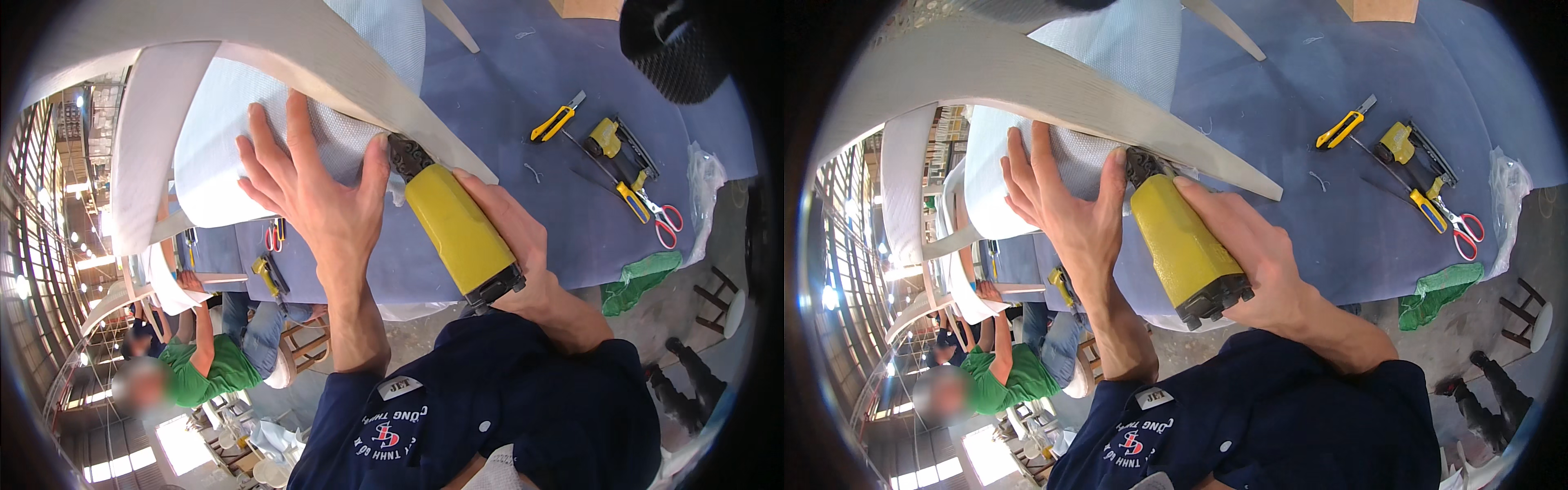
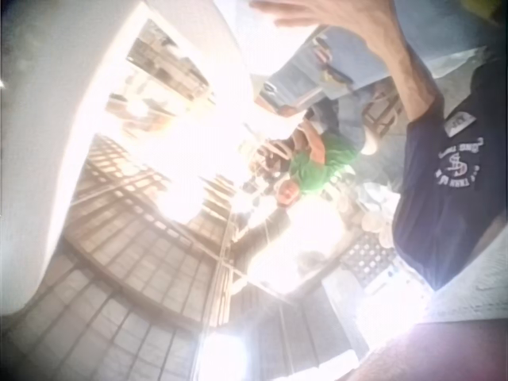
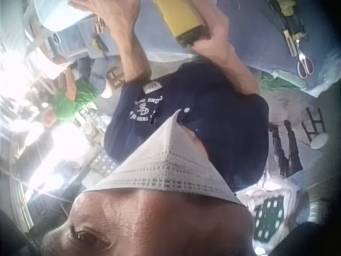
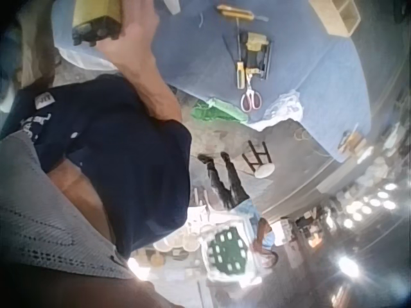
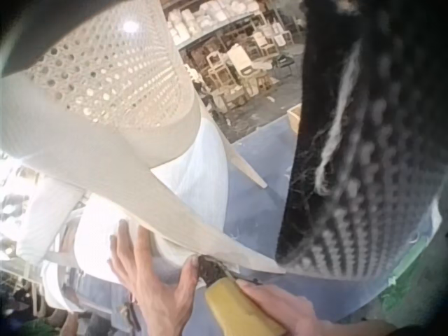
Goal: The person staples white fabric onto the underside of a white plastic chair using a pneumatic staple gun. They smooth the fabric, trim excess material with a utility knife, and use a screwdriver to tuck edges before moving the finished chair to a stack.
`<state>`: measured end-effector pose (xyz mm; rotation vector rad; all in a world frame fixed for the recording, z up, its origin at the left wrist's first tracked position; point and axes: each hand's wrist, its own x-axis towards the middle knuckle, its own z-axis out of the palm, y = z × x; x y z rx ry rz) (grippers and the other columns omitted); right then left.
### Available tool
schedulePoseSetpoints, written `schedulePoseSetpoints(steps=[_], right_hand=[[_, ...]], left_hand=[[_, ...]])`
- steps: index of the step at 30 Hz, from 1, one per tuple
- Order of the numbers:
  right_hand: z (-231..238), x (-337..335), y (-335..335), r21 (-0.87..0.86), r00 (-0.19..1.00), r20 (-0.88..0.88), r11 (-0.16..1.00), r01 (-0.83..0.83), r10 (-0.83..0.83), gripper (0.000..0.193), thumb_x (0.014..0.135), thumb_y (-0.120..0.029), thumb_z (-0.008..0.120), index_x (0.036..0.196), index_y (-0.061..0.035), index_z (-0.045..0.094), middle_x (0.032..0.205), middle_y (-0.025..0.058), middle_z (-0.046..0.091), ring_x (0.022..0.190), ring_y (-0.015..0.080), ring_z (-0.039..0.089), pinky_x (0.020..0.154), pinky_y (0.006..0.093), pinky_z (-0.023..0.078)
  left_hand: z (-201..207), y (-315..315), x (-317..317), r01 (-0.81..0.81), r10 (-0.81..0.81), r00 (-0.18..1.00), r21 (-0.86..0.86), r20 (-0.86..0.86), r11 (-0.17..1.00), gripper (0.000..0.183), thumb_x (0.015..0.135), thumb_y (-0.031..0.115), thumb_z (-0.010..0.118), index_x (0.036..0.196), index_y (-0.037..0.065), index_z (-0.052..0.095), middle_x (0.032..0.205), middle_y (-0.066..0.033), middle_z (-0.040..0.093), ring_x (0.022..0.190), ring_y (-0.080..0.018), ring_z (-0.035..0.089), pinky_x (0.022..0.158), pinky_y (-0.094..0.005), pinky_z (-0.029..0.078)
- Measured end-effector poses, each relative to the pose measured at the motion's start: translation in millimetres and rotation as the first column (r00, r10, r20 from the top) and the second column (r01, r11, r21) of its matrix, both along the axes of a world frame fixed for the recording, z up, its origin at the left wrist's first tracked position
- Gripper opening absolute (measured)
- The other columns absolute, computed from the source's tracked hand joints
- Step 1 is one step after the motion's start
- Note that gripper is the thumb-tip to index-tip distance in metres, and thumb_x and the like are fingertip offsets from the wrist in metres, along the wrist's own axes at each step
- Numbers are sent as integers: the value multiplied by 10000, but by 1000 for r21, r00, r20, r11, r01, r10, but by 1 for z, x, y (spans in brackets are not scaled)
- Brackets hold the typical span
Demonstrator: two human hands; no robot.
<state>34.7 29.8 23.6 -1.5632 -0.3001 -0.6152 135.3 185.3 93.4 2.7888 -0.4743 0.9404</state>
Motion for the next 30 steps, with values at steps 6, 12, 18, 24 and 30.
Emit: schedulePoseSetpoints(steps=[6, 12, 18, 24, 30], right_hand=[[4, 0, -1, 27, 999, -37, 1000, -11, 12, 727, 738, -33, 777, 1403, 34, 493, 1223, 218, 635, 1049, 327, 678, 888, 342, 530], [11, 0, -2, 43, 998, -61, 999, -6, 9, 704, 745, -12, 775, 1393, 30, 502, 1236, 213, 640, 1082, 326, 671, 938, 349, 514], [13, 0, -1, 50, 997, -79, 999, 0, 4, 673, 758, -10, 767, 1380, 30, 515, 1235, 219, 644, 1097, 331, 669, 939, 357, 518], [14, 0, -3, 21, 999, -31, 1000, 17, -17, 669, 753, -17, 767, 1373, 35, 520, 1227, 222, 645, 1087, 339, 669, 927, 356, 521], [2, -23, -21, -78, 994, -105, 997, -22, 14, 653, 766, -49, 753, 1370, 41, 521, 1189, 213, 649, 1037, 343, 676, 896, 365, 523]], left_hand=[[1, -1, -1, -12, 12, 1000, -17, 12, 1000, 865, 754, 400, 806, 1496, 161, 429, 1591, -186, 294, 1475, -448, 187, 1161, -651, 79], [-2, 0, 1, -1, 2, 999, -23, 32, 1000, 864, 702, 385, 817, 1462, 148, 480, 1569, -218, 290, 1453, -502, 186, 1096, -736, 129], [-4, 0, 0, -19, 19, 999, -25, 26, 1000, 866, 747, 447, 801, 1489, 183, 443, 1595, -177, 292, 1481, -448, 180, 1164, -664, 80], [-2, 1, -2, -35, 36, 999, -17, 22, 999, 877, 742, 459, 803, 1493, 190, 439, 1599, -178, 282, 1483, -447, 176, 1163, -670, 74], [-5, -1, 0, -5, 5, 1000, -50, -2, 999, 870, 704, 386, 809, 1473, 166, 467, 1586, -209, 262, 1465, -509, 140, 1108, -734, 87]])
